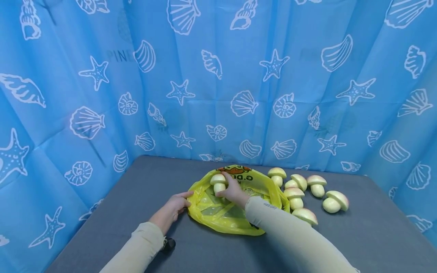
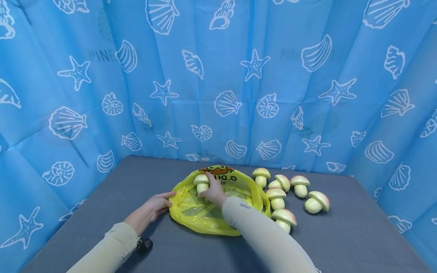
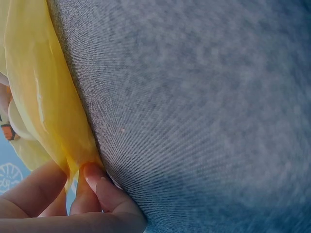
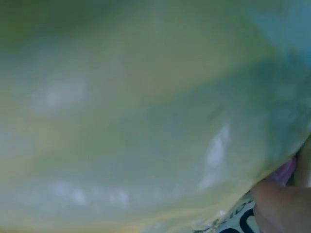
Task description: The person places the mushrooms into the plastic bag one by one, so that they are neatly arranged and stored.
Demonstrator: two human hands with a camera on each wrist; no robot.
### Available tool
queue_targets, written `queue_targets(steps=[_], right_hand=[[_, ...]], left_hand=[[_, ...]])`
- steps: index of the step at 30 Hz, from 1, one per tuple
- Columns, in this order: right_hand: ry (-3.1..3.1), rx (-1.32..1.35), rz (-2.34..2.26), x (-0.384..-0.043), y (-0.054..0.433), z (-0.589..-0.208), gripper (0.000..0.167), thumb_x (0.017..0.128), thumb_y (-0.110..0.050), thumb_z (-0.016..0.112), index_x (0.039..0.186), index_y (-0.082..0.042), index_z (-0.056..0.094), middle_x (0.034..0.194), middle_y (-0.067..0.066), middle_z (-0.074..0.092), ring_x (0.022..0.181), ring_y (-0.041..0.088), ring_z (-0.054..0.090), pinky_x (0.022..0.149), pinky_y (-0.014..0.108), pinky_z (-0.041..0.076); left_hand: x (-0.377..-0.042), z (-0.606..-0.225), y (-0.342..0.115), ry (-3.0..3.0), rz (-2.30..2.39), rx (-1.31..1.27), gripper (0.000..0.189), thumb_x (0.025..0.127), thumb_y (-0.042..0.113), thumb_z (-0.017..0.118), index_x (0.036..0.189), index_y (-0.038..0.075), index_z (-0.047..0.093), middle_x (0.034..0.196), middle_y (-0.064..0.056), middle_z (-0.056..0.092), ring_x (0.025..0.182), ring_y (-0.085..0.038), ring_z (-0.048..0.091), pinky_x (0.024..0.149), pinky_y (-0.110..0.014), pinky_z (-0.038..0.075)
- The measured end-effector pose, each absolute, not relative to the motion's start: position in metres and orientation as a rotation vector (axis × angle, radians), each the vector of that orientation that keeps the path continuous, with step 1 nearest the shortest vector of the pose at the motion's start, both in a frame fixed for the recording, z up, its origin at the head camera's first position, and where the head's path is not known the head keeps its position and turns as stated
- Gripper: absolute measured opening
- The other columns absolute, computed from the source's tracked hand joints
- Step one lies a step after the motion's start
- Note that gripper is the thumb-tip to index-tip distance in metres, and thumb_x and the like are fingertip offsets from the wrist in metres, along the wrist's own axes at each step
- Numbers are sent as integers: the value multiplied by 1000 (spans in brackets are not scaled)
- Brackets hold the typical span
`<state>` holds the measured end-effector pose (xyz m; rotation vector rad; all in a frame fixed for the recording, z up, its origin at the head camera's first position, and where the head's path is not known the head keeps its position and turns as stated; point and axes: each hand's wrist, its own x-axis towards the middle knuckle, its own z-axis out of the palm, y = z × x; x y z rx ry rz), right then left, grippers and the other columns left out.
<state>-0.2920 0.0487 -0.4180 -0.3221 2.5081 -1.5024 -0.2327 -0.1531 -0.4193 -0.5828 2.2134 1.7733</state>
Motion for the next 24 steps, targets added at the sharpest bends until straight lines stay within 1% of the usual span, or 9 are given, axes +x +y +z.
queue_targets(steps=[2, 4, 7, 8, 12, 14, 16, 20, 24], right_hand=[[2486, -271, -1522, -292, 49, -420, 89, 84, -1, 74, 154, -5, 19, 136, 25, 43, 115, 40, 51, 86, 50, 49], [2472, -232, -1533, -293, 48, -421, 89, 85, -3, 74, 153, -2, 17, 128, 24, 49, 109, 37, 54, 83, 47, 50], [2455, -187, -1538, -293, 48, -422, 86, 85, -5, 74, 151, 1, 19, 116, 21, 52, 101, 33, 57, 79, 44, 51], [2447, -182, -1544, -293, 48, -422, 85, 85, -5, 74, 151, 2, 20, 115, 20, 52, 100, 32, 57, 79, 43, 50], [2407, -156, -1573, -293, 47, -421, 86, 84, -5, 75, 151, 3, 21, 119, 22, 52, 105, 33, 55, 83, 45, 50], [2397, -148, -1576, -294, 47, -420, 85, 84, -6, 75, 150, 4, 22, 118, 21, 53, 104, 33, 55, 83, 44, 50], [2397, -148, -1569, -294, 47, -420, 85, 84, -7, 76, 149, 6, 23, 114, 21, 54, 101, 32, 56, 82, 44, 50], [2402, -147, -1552, -295, 47, -420, 83, 83, -8, 77, 147, 8, 27, 113, 20, 55, 99, 31, 57, 83, 43, 49], [2395, -176, -1540, -295, 50, -419, 84, 82, -7, 78, 146, 10, 27, 121, 23, 53, 106, 34, 56, 88, 45, 48]], left_hand=[[-233, -419, -153, 2210, 1771, -588, 55, 90, -8, 52, 141, 10, 53, 147, -21, 42, 118, -30, 47, 89, -40, 39], [-234, -420, -153, 2210, 1771, -587, 55, 90, -8, 52, 141, 10, 52, 148, -22, 40, 121, -32, 46, 90, -41, 39], [-235, -421, -152, 2212, 1781, -595, 54, 90, -9, 52, 142, 8, 51, 149, -23, 37, 127, -35, 42, 95, -45, 37], [-235, -422, -153, 2213, 1780, -595, 54, 90, -9, 52, 142, 8, 50, 149, -23, 37, 127, -36, 42, 95, -45, 37], [-234, -421, -153, 2215, 1781, -584, 54, 91, -8, 52, 142, 9, 50, 149, -23, 37, 129, -37, 41, 97, -47, 36], [-233, -421, -154, 2217, 1778, -574, 54, 91, -8, 52, 142, 9, 51, 149, -23, 38, 129, -37, 41, 97, -46, 37], [-233, -419, -154, 2217, 1769, -573, 54, 91, -8, 52, 142, 10, 51, 149, -23, 38, 128, -36, 41, 94, -44, 38], [-233, -419, -154, 2212, 1766, -575, 53, 91, -8, 52, 141, 10, 52, 148, -22, 39, 126, -35, 43, 90, -41, 39], [-233, -420, -152, 2208, 1779, -581, 53, 91, -8, 52, 141, 9, 51, 148, -23, 40, 127, -36, 43, 93, -44, 38]])
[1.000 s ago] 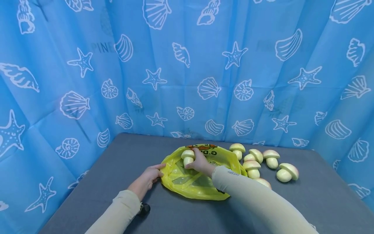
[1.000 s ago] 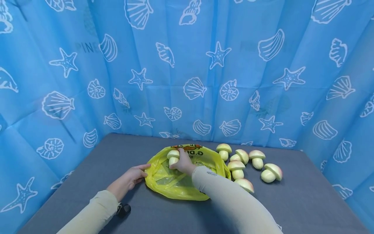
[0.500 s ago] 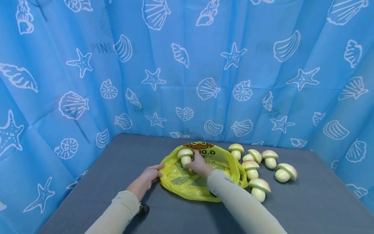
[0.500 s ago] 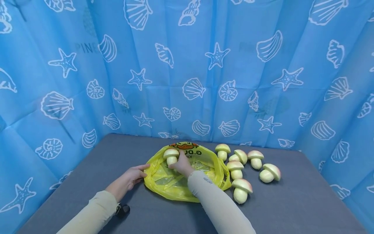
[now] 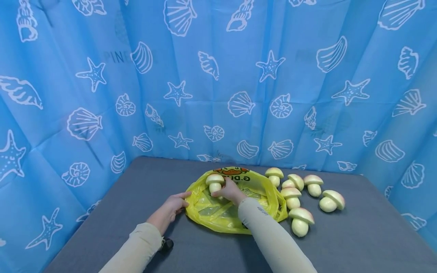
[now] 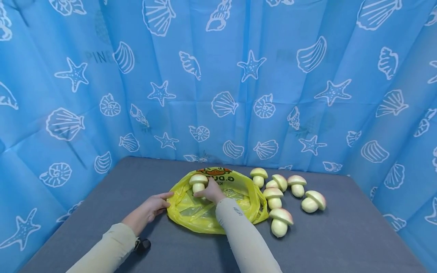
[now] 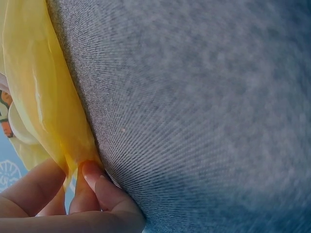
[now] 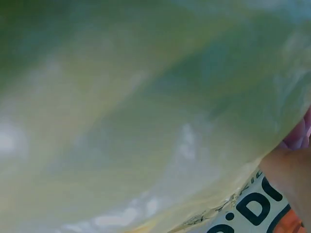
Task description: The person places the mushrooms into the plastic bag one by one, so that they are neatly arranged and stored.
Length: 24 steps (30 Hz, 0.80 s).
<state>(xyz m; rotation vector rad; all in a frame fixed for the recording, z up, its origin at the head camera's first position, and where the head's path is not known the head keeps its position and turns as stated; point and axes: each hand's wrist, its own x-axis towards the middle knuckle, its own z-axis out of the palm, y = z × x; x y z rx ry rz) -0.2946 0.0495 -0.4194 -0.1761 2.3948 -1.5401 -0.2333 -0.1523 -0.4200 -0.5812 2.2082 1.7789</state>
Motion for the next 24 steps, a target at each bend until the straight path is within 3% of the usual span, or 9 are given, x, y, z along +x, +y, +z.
queue_targets(steps=[6, 24], right_hand=[[2309, -207, -1559, -294, 57, -417, 87, 82, -5, 75, 149, 8, 21, 125, 24, 50, 110, 36, 53, 91, 48, 45], [2353, -223, -1510, -294, 59, -417, 83, 85, -8, 75, 147, 9, 24, 102, 17, 53, 90, 26, 53, 75, 39, 46]], left_hand=[[-235, -422, -151, 2209, 1773, -621, 54, 91, -8, 52, 142, 9, 50, 148, -23, 39, 126, -36, 43, 94, -45, 36], [-234, -420, -154, 2180, 1776, -577, 53, 92, -7, 52, 142, 7, 49, 148, -23, 39, 124, -36, 44, 91, -43, 38]])
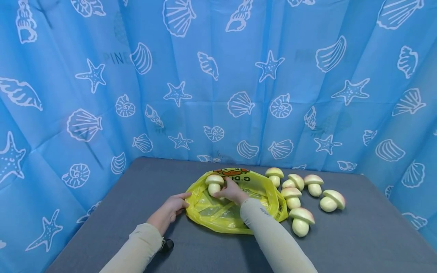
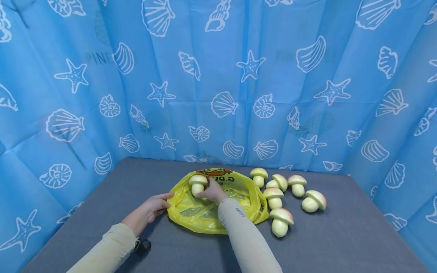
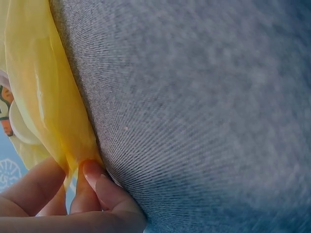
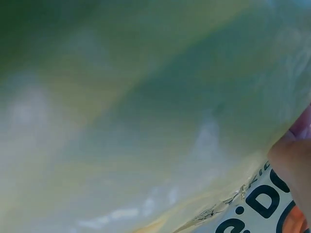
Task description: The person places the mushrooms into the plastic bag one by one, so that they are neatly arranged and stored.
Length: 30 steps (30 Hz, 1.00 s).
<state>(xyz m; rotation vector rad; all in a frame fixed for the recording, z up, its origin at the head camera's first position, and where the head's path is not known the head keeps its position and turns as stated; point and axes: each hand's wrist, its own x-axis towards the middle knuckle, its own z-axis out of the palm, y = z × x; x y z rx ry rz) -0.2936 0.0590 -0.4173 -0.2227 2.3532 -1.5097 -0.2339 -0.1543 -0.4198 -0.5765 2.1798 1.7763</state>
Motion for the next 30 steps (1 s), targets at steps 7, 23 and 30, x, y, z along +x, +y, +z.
queue_targets(steps=[7, 23, 30], right_hand=[[2307, -216, -1508, -296, 64, -416, 88, 85, -8, 75, 150, 8, 18, 97, 16, 55, 89, 26, 55, 79, 40, 46], [2293, -183, -1461, -288, 81, -384, 81, 89, -10, 71, 153, -2, 22, 117, 21, 56, 109, 34, 57, 91, 52, 47], [2326, -185, -1448, -278, 100, -364, 78, 90, -12, 70, 152, -4, 24, 118, 21, 53, 111, 37, 55, 93, 60, 43]], left_hand=[[-232, -421, -153, 2187, 1787, -619, 52, 91, -6, 53, 141, 9, 52, 145, -22, 44, 116, -31, 48, 84, -38, 38], [-236, -420, -153, 2187, 1788, -612, 53, 91, -8, 52, 141, 8, 51, 147, -22, 41, 122, -33, 47, 88, -40, 38], [-237, -420, -154, 2174, 1783, -619, 53, 92, -7, 52, 142, 9, 51, 148, -21, 39, 125, -34, 44, 89, -40, 38]])
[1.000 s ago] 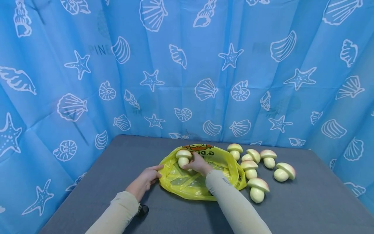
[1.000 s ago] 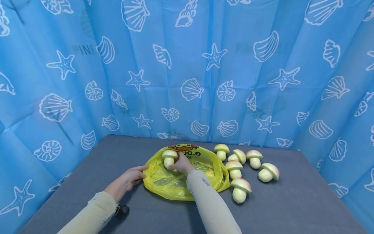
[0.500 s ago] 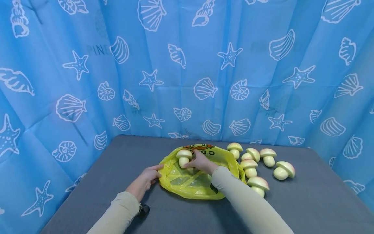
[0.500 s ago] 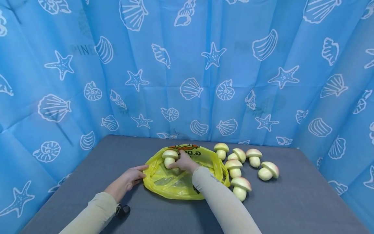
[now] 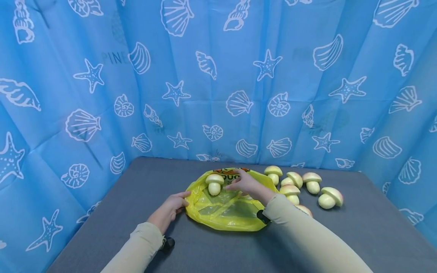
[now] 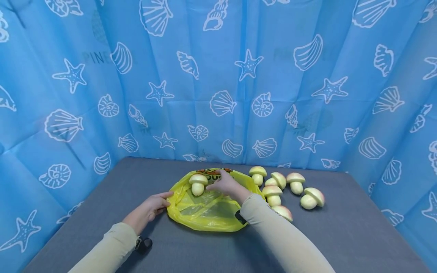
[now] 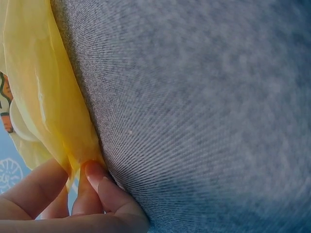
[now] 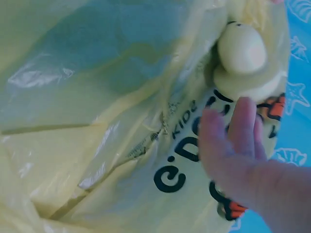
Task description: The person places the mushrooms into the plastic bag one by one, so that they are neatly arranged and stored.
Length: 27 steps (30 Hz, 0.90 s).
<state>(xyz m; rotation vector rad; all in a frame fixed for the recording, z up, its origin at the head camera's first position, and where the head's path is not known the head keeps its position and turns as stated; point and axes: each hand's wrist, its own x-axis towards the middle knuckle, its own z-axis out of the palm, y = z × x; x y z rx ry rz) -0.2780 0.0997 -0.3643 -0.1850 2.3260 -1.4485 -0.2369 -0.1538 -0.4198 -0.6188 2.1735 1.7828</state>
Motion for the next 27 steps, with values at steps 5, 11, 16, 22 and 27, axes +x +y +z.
queue_targets(steps=[5, 11, 16, 22, 27], right_hand=[[2361, -174, -1477, -271, 110, -359, 78, 90, -14, 69, 153, -5, 23, 125, 22, 51, 116, 40, 52, 93, 63, 41], [2370, -166, -1498, -258, 127, -349, 77, 92, -15, 67, 153, -5, 22, 133, 26, 47, 115, 39, 53, 90, 61, 43], [2386, -170, -1499, -251, 141, -341, 78, 92, -15, 68, 153, -4, 21, 134, 26, 46, 108, 35, 56, 71, 40, 47], [2426, -198, -1480, -245, 158, -339, 78, 92, -16, 68, 153, -4, 22, 136, 27, 45, 110, 35, 53, 71, 39, 47], [2478, -249, -1450, -238, 170, -336, 78, 92, -13, 67, 152, 3, 20, 133, 29, 46, 122, 42, 46, 93, 52, 45]], left_hand=[[-236, -420, -155, 2184, 1781, -599, 53, 92, -7, 52, 143, 8, 49, 148, -22, 38, 125, -34, 44, 89, -41, 38], [-235, -420, -155, 2190, 1776, -588, 53, 92, -7, 51, 143, 8, 49, 150, -23, 36, 128, -37, 41, 94, -44, 37], [-236, -422, -155, 2191, 1774, -606, 53, 92, -8, 51, 143, 9, 49, 150, -22, 37, 128, -36, 42, 95, -44, 37], [-238, -423, -154, 2189, 1770, -592, 53, 92, -8, 51, 143, 8, 49, 150, -22, 37, 129, -35, 42, 95, -44, 37], [-235, -422, -153, 2192, 1771, -584, 53, 92, -8, 51, 143, 8, 49, 150, -22, 37, 129, -36, 41, 97, -45, 36]])
